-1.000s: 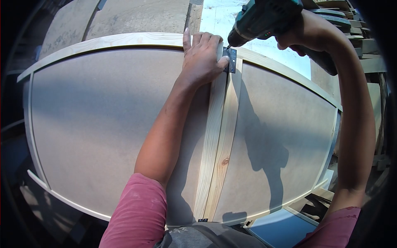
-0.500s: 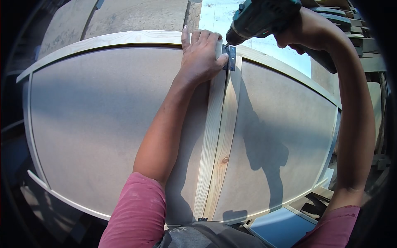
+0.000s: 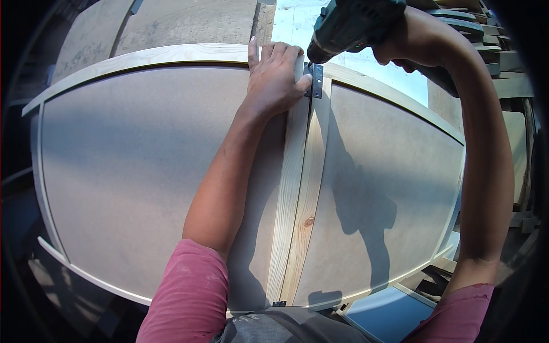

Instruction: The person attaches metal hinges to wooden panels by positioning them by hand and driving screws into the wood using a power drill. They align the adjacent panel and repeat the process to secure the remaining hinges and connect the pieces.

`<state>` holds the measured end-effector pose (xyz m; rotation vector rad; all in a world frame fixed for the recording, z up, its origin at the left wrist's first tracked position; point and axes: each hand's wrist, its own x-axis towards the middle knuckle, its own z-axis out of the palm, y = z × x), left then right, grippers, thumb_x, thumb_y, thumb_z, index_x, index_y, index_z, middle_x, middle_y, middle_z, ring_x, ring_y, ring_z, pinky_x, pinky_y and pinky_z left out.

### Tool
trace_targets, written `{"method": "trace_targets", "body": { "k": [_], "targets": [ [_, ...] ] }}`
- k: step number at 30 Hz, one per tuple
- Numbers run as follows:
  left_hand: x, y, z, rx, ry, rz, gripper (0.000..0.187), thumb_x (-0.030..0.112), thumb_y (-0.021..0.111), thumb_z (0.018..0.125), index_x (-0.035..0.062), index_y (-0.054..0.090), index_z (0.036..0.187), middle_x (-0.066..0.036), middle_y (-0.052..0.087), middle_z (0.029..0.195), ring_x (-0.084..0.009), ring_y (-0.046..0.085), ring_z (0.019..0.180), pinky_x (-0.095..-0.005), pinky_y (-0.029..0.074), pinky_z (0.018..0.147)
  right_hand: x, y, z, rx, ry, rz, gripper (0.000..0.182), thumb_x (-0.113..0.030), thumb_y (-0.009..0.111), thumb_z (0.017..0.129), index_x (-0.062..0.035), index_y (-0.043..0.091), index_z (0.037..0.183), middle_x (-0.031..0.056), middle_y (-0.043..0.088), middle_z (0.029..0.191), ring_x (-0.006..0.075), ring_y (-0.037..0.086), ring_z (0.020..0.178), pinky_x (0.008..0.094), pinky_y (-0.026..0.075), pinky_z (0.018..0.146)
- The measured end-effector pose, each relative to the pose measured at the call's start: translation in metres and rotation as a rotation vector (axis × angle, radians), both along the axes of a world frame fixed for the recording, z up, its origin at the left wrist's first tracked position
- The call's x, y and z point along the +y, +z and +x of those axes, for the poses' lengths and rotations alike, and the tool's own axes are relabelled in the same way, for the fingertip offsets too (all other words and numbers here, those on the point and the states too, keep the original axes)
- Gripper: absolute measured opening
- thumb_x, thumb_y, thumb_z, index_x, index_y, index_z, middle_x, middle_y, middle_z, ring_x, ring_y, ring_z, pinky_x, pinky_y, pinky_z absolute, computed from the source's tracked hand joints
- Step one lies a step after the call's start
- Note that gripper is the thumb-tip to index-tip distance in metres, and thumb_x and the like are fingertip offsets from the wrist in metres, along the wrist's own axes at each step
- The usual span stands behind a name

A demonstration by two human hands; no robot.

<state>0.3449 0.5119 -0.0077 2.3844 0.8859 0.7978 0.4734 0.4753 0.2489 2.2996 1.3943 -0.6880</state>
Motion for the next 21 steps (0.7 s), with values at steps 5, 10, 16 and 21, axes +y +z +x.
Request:
{"method": "trace_targets", "body": {
  "k": [5,10,16,21],
  "targets": [
    [-0.001,0.009,-0.003,0.112,-0.014,-0.011,0.057,0.034,0.072,0.087,0.007,0.057,0.135,-0.014,0.059,0.132,-0.0278,0.042,0.139,-0.0542,-0.003,0.125,-0.001,0.011,0.013,0.077,0.071,-0.046,0.026,-0.016,0.074,0.079,0.0009,0.071,0.099,0.0091,0.069,0.076,0.0188,0.065,0.068,0.0339,0.053,0.063],
    [-0.001,0.01,-0.004,0.107,-0.015,-0.016,0.056,0.035,0.072,0.088,0.0062,0.057,0.134,-0.014,0.058,0.132,-0.0287,0.042,0.139,-0.0534,-0.002,0.125,-0.018,0.017,0.009,0.198,0.045,0.092,0.03,-0.017,0.076,0.078,-0.0019,0.07,0.104,0.0099,0.071,0.085,0.0177,0.066,0.076,0.0344,0.054,0.069],
    [0.0,0.014,-0.007,0.07,-0.05,-0.032,0.052,0.032,0.073,0.087,0.0077,0.057,0.13,-0.013,0.057,0.131,-0.0286,0.042,0.138,-0.0532,0.0,0.125,-0.096,-0.045,0.014,-0.082,0.409,0.339,0.029,-0.007,0.069,0.074,-0.0062,0.072,0.103,0.0173,0.073,0.089,0.0376,0.07,0.088,0.0454,0.056,0.08],
    [-0.002,0.017,-0.009,0.05,-0.04,-0.028,0.05,0.03,0.072,0.087,0.0088,0.057,0.131,-0.011,0.058,0.13,-0.0259,0.044,0.136,-0.0527,0.0,0.125,-0.22,-0.111,0.01,0.214,0.206,0.55,0.076,0.0,0.065,0.061,-0.0074,0.053,0.137,0.0157,0.061,0.107,0.0365,0.057,0.106,0.0442,0.042,0.099]
  ]
}}
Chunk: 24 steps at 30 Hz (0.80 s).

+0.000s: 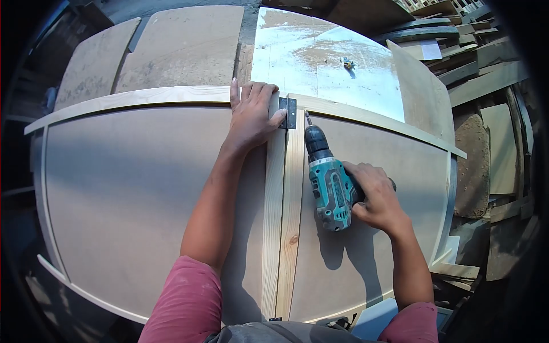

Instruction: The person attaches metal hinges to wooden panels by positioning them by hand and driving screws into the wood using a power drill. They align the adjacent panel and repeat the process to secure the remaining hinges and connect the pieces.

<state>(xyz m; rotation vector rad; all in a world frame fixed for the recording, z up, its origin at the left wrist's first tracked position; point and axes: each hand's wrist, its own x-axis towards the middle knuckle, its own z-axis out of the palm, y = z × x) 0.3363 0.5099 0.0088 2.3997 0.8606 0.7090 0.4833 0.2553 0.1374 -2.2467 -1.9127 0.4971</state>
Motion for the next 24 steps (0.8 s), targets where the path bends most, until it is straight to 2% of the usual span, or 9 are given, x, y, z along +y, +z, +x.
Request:
{"method": "trace_targets", "body": {
  "k": [4,8,10,11,13,15,17,19,24],
  "targets": [
    [-0.001,0.002,0.0,0.015,-0.001,-0.02,0.052,0.032,0.073,0.087,0.0081,0.057,0.131,-0.01,0.057,0.129,-0.026,0.044,0.136,-0.0524,0.001,0.125,-0.054,-0.029,-0.002,-0.046,-0.085,-0.06,0.079,0.001,0.067,0.062,-0.0095,0.052,0.139,0.0162,0.06,0.112,0.0373,0.056,0.109,0.0441,0.039,0.104],
    [-0.002,0.005,-0.001,0.001,-0.007,-0.033,0.052,0.03,0.073,0.087,0.0079,0.056,0.131,-0.01,0.057,0.128,-0.0264,0.043,0.135,-0.0523,0.002,0.125,-0.056,-0.02,0.01,-0.006,-0.115,-0.118,0.072,-0.004,0.071,0.066,-0.009,0.056,0.137,0.0166,0.06,0.119,0.0379,0.056,0.114,0.0445,0.04,0.107],
    [-0.002,0.006,0.0,-0.005,-0.008,-0.033,0.055,0.03,0.074,0.085,0.0061,0.056,0.131,-0.011,0.058,0.128,-0.0265,0.044,0.135,-0.0523,0.0,0.126,-0.034,0.0,0.032,0.314,-0.041,-0.2,0.066,-0.01,0.075,0.069,-0.0082,0.06,0.133,0.0169,0.059,0.129,0.0381,0.055,0.12,0.0453,0.042,0.107],
    [-0.002,0.005,0.0,-0.006,-0.009,-0.038,0.058,0.029,0.075,0.083,0.0043,0.055,0.131,-0.012,0.059,0.128,-0.0266,0.045,0.134,-0.0524,-0.002,0.126,-0.015,0.005,0.043,0.333,-0.005,-0.074,0.056,-0.014,0.076,0.072,-0.0067,0.066,0.127,0.0165,0.062,0.13,0.034,0.059,0.116,0.0437,0.048,0.098],
    [-0.002,0.003,0.0,-0.011,-0.008,-0.021,0.055,0.03,0.074,0.085,0.0062,0.056,0.131,-0.011,0.058,0.128,-0.0262,0.044,0.134,-0.0523,0.0,0.126,0.039,0.006,0.059,0.257,-0.211,0.05,0.043,-0.014,0.074,0.08,-0.0046,0.069,0.121,0.0149,0.068,0.117,0.0269,0.065,0.104,0.038,0.052,0.089],
    [-0.002,0.003,-0.001,-0.014,-0.002,-0.002,0.052,0.03,0.074,0.086,0.0081,0.056,0.13,-0.01,0.057,0.128,-0.0258,0.044,0.134,-0.0523,0.002,0.125,0.103,-0.023,0.09,0.333,-0.411,0.242,0.021,-0.013,0.071,0.09,0.0016,0.073,0.105,0.011,0.074,0.092,0.0178,0.068,0.082,0.0312,0.054,0.074],
    [-0.001,0.004,-0.001,-0.015,-0.01,-0.013,0.052,0.03,0.074,0.086,0.0083,0.056,0.13,-0.01,0.057,0.127,-0.0252,0.045,0.134,-0.0524,0.002,0.125,0.163,-0.06,0.126,0.259,-0.432,0.369,0.018,-0.012,0.07,0.09,0.0025,0.075,0.099,0.0147,0.076,0.09,0.0208,0.072,0.083,0.0337,0.056,0.078],
    [-0.002,0.003,-0.001,-0.017,-0.004,-0.007,0.052,0.03,0.074,0.086,0.0085,0.056,0.13,-0.01,0.057,0.127,-0.0251,0.045,0.134,-0.0523,0.002,0.125,0.213,-0.085,0.144,0.159,-0.589,0.311,0.02,-0.016,0.072,0.087,-0.0009,0.076,0.099,0.0166,0.076,0.098,0.0298,0.074,0.092,0.0388,0.057,0.085],
    [-0.001,0.006,-0.002,-0.017,-0.021,-0.02,0.053,0.03,0.073,0.086,0.0071,0.056,0.13,-0.011,0.058,0.127,-0.0257,0.045,0.135,-0.0523,0.001,0.125,0.265,-0.104,0.15,0.082,-0.773,0.203,0.028,-0.027,0.078,0.081,-0.0033,0.077,0.097,0.0193,0.075,0.104,0.0363,0.072,0.098,0.0412,0.056,0.089]
  ]
}}
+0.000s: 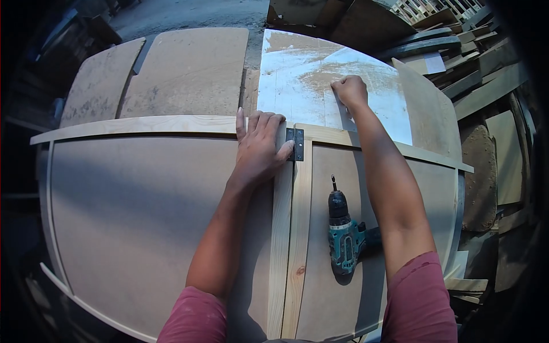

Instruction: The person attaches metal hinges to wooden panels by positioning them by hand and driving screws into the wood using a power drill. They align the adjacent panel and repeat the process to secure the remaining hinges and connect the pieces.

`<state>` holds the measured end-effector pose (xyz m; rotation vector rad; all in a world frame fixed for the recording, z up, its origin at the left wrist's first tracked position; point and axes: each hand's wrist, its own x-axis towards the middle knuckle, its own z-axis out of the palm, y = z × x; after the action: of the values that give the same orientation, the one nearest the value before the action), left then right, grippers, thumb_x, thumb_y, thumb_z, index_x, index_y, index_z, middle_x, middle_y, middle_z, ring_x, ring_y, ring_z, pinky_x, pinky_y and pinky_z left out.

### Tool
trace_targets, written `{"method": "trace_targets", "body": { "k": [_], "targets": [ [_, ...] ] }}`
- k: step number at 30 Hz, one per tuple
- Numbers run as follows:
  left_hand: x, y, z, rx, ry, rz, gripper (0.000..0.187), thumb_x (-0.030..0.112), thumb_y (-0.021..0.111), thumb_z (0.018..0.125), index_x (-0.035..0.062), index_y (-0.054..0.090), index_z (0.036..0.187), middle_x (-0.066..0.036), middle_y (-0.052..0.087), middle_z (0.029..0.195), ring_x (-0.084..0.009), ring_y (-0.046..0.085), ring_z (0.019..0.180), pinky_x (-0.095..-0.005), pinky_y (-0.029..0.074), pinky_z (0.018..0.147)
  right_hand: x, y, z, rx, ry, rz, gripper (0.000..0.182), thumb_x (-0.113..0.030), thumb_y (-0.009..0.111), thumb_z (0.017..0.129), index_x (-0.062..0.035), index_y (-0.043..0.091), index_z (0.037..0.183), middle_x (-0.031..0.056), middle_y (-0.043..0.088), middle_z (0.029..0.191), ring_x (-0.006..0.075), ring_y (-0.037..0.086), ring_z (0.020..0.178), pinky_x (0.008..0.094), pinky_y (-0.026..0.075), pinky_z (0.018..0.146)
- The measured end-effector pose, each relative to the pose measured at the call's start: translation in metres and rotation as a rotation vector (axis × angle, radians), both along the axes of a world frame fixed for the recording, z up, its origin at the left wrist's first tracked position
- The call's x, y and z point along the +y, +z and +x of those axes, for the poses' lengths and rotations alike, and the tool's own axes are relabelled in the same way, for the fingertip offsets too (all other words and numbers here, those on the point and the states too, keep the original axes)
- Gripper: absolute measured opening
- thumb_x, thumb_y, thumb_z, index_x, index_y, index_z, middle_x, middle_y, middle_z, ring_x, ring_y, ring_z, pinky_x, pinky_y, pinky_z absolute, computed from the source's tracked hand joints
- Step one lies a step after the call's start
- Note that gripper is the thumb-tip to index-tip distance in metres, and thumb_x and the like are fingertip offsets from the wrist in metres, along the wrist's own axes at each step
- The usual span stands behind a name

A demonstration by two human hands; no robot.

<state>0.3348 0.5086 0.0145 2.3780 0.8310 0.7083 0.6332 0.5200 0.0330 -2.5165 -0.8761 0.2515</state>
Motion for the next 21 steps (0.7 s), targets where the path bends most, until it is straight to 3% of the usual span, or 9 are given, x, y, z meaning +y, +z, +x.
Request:
{"method": "trace_targets", "body": {
  "k": [4,6,7,8,12,14,16,19,21],
  "targets": [
    [0.0,-0.001,0.001,0.014,0.007,0.005,0.052,0.03,0.073,0.086,0.0065,0.056,0.13,-0.011,0.058,0.128,-0.0259,0.045,0.135,-0.0528,0.001,0.125,0.0,-0.009,-0.001,-0.062,0.077,-0.105,0.025,-0.022,0.072,0.087,-0.0012,0.076,0.099,0.023,0.073,0.107,0.0388,0.071,0.103,0.0453,0.055,0.093],
    [0.0,-0.002,0.001,0.003,0.003,0.007,0.052,0.03,0.073,0.087,0.0065,0.056,0.13,-0.011,0.058,0.128,-0.0257,0.045,0.135,-0.0529,0.001,0.125,-0.005,-0.007,-0.007,-0.24,0.159,-0.085,0.023,-0.021,0.069,0.089,-0.0009,0.075,0.101,0.023,0.073,0.104,0.0408,0.07,0.103,0.0469,0.055,0.092],
    [0.0,-0.003,0.001,-0.004,0.011,0.015,0.052,0.03,0.072,0.087,0.0065,0.056,0.13,-0.011,0.059,0.128,-0.0256,0.045,0.135,-0.053,0.001,0.125,-0.011,-0.006,-0.01,-0.305,0.185,-0.032,0.024,-0.021,0.07,0.091,0.0007,0.073,0.1,0.021,0.074,0.098,0.0363,0.072,0.093,0.0434,0.056,0.087],
    [-0.001,-0.003,0.001,-0.003,0.01,0.01,0.052,0.03,0.072,0.087,0.0065,0.056,0.13,-0.011,0.059,0.128,-0.0256,0.045,0.135,-0.053,0.001,0.125,-0.021,0.003,-0.018,-0.304,0.185,-0.038,0.024,-0.021,0.07,0.091,0.0007,0.073,0.1,0.021,0.074,0.098,0.0363,0.072,0.093,0.0434,0.056,0.087],
    [0.0,-0.001,0.0,0.001,0.015,0.016,0.052,0.03,0.072,0.087,0.0066,0.056,0.13,-0.011,0.059,0.128,-0.0254,0.045,0.135,-0.0529,0.001,0.125,-0.091,0.03,-0.069,0.357,0.361,0.353,0.016,-0.014,0.071,0.094,0.0018,0.07,0.098,0.0091,0.072,0.086,0.0113,0.064,0.075,0.0273,0.051,0.068],
    [0.0,-0.002,0.001,0.007,0.017,0.013,0.052,0.03,0.072,0.087,0.0066,0.056,0.13,-0.011,0.059,0.128,-0.0254,0.046,0.135,-0.0528,0.001,0.125,-0.132,0.041,-0.113,0.417,0.286,0.384,0.012,-0.01,0.068,0.096,0.0016,0.07,0.098,0.0045,0.07,0.082,0.0083,0.061,0.072,0.0247,0.049,0.064],
    [0.0,-0.003,0.001,0.003,0.018,0.029,0.053,0.031,0.072,0.087,0.0066,0.056,0.131,-0.011,0.06,0.129,-0.0253,0.046,0.135,-0.0526,0.0,0.125,-0.168,0.025,-0.124,0.711,0.188,0.329,0.014,-0.011,0.069,0.095,0.0018,0.072,0.099,0.0011,0.067,0.08,0.0074,0.058,0.069,0.0241,0.048,0.064],
    [0.0,-0.005,0.001,0.01,0.021,0.036,0.053,0.032,0.072,0.087,0.0067,0.056,0.131,-0.01,0.06,0.129,-0.0253,0.046,0.136,-0.0525,0.0,0.125,-0.191,0.007,-0.136,0.577,0.199,0.357,0.015,-0.01,0.068,0.096,0.0001,0.073,0.107,-0.0016,0.065,0.08,0.0049,0.056,0.07,0.0215,0.045,0.063],
    [0.0,-0.006,0.001,0.009,0.019,0.035,0.053,0.031,0.072,0.087,0.0068,0.056,0.131,-0.011,0.06,0.129,-0.0254,0.045,0.136,-0.0522,0.0,0.126,-0.193,0.011,-0.14,0.632,0.174,0.383,0.016,-0.01,0.068,0.096,0.0001,0.072,0.107,-0.0018,0.065,0.08,0.0049,0.056,0.07,0.0213,0.045,0.063]
  ]
}}
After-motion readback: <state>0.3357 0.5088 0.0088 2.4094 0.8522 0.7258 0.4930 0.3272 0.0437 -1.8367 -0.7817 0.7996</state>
